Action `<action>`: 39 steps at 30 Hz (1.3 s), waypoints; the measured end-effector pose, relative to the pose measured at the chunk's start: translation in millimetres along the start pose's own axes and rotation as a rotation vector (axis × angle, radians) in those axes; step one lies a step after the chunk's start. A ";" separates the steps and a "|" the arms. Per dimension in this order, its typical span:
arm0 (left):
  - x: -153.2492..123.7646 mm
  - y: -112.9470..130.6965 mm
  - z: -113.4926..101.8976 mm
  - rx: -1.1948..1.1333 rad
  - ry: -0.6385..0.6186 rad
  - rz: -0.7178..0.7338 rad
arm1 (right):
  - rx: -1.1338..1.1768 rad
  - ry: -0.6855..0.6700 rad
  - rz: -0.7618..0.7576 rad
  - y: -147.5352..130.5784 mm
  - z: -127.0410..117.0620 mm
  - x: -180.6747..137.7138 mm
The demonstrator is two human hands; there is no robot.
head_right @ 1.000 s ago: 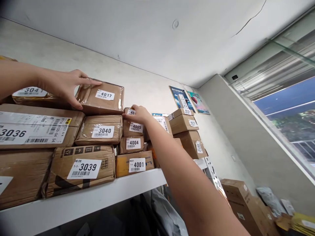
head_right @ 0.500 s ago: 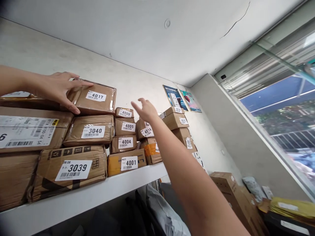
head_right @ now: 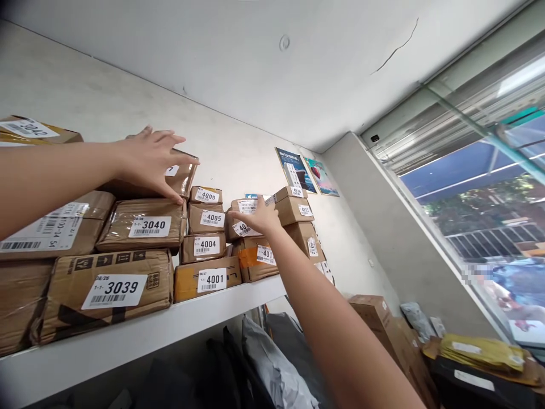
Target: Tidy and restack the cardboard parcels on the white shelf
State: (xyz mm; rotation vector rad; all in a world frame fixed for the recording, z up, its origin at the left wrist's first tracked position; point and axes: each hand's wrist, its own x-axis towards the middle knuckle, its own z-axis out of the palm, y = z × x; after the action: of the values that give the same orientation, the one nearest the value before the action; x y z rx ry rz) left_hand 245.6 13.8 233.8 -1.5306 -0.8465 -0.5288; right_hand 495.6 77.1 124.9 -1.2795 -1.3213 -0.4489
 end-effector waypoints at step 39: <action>0.0 -49.0 2.5 -0.088 -0.329 -0.235 | -0.019 0.105 -0.358 -85.1 35.3 13.9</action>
State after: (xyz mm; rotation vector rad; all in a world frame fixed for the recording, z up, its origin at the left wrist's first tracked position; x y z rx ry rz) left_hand 207.7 15.5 264.8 -1.6340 -1.2819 -0.4957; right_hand 411.6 85.3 164.5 -1.0197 -1.4625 -0.7694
